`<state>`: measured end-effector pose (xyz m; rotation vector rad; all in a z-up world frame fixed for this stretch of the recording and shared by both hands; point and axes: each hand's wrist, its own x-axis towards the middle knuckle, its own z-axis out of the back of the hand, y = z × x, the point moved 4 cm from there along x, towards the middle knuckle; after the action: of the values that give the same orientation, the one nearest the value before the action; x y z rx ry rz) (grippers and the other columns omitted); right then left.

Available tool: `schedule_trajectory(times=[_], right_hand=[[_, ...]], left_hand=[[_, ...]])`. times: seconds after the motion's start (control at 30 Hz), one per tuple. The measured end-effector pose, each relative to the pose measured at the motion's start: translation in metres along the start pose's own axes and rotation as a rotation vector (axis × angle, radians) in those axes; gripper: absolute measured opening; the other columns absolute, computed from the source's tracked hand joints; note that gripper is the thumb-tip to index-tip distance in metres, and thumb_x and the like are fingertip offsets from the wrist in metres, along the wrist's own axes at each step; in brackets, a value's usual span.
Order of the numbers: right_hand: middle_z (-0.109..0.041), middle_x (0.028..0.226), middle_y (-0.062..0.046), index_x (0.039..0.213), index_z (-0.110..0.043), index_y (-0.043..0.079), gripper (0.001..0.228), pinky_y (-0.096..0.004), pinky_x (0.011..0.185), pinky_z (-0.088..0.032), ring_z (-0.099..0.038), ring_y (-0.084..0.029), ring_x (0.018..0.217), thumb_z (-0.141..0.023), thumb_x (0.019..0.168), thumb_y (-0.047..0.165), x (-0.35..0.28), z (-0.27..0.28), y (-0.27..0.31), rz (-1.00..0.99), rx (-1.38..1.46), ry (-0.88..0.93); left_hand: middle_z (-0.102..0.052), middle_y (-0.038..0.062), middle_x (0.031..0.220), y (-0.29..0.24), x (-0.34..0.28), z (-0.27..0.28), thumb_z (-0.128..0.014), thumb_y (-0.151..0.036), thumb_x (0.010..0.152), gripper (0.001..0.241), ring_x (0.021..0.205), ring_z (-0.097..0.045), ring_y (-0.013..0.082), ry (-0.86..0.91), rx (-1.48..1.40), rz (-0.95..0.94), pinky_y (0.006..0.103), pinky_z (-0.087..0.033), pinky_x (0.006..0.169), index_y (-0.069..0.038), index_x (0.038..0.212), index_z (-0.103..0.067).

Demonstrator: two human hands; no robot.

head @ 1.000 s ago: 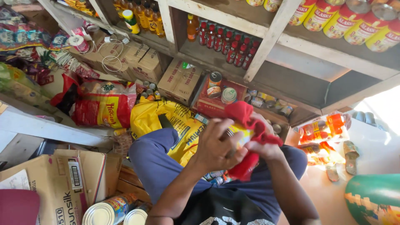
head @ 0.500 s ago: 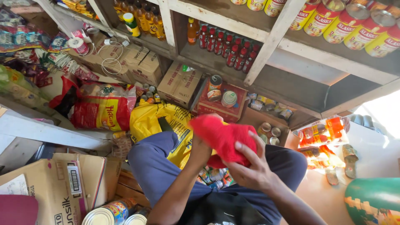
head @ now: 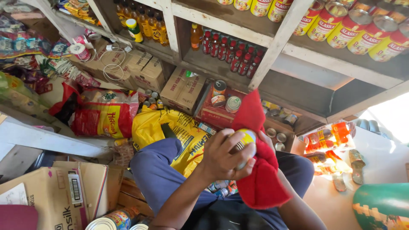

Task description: Wiping down canned goods with a cloth and organizing them on a shelf in a grocery store.

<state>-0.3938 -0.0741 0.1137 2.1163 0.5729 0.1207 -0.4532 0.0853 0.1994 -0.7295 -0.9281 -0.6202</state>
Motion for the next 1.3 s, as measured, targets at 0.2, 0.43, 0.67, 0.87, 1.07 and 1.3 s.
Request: schedule_trajectory(times=[0.2,0.43,0.67,0.87,1.07,1.3], right_hand=[[-0.070,0.108,-0.014,0.127,-0.062,0.002,0.036,-0.038,0.082,-0.057,-0.070,-0.022,0.094,-0.059,0.099,0.025,-0.015,0.032,-0.017,0.093,-0.138,-0.242],[-0.073,0.093,-0.004,0.111,-0.068,0.002,0.023,-0.028,0.078,-0.055,-0.069,-0.011,0.084,-0.058,0.104,0.022,-0.040,0.040,-0.022,0.596,-0.958,-0.306],[-0.071,0.103,-0.007,0.115,-0.063,-0.002,0.032,-0.031,0.087,-0.053,-0.068,-0.017,0.096,-0.058,0.101,0.026,-0.045,0.027,-0.027,0.661,-0.883,-0.253],[-0.067,0.119,-0.011,0.115,-0.067,0.001,0.039,-0.035,0.095,-0.052,-0.066,-0.024,0.108,-0.055,0.106,0.036,-0.037,0.053,-0.018,0.566,-0.927,-0.219],[-0.062,0.120,-0.017,0.116,-0.060,-0.003,0.048,-0.039,0.099,-0.047,-0.060,-0.029,0.114,-0.063,0.099,0.041,-0.047,-0.023,0.015,0.799,-1.030,-0.013],[-0.069,0.115,-0.008,0.116,-0.073,0.013,0.036,-0.038,0.099,-0.052,-0.063,-0.031,0.114,-0.077,0.084,0.028,-0.031,0.052,-0.036,0.816,-1.418,0.018]], left_hand=[[-0.057,0.020,0.126,0.003,-0.041,-0.025,-0.067,-0.019,0.091,0.033,0.108,-0.060,0.0379,-0.192,-0.088,0.383,0.0472,-0.052,0.094,-0.008,0.121,-0.061],[-0.053,0.025,0.133,-0.002,-0.049,-0.030,-0.059,-0.017,0.099,0.031,0.119,-0.056,0.0389,-0.262,-0.250,0.554,0.0501,-0.047,0.105,-0.002,0.126,-0.054],[-0.057,0.018,0.127,0.032,-0.052,-0.031,-0.051,-0.014,0.106,0.021,0.115,-0.058,0.0313,-0.348,-0.466,0.749,0.0422,-0.048,0.103,-0.002,0.122,-0.056],[-0.057,0.016,0.125,0.023,-0.061,-0.037,-0.051,-0.014,0.105,0.021,0.114,-0.059,0.0278,-0.222,-0.445,0.737,0.0390,-0.047,0.103,-0.001,0.121,-0.056],[-0.058,0.015,0.126,0.033,-0.081,-0.042,-0.046,-0.017,0.108,0.022,0.117,-0.057,0.0252,-0.408,-0.565,0.779,0.0373,-0.045,0.107,-0.002,0.123,-0.054],[-0.059,0.012,0.115,0.054,-0.115,-0.037,-0.047,-0.023,0.109,0.026,0.101,-0.053,0.0181,-0.506,-0.603,1.123,0.0319,-0.046,0.093,-0.004,0.124,-0.057]])
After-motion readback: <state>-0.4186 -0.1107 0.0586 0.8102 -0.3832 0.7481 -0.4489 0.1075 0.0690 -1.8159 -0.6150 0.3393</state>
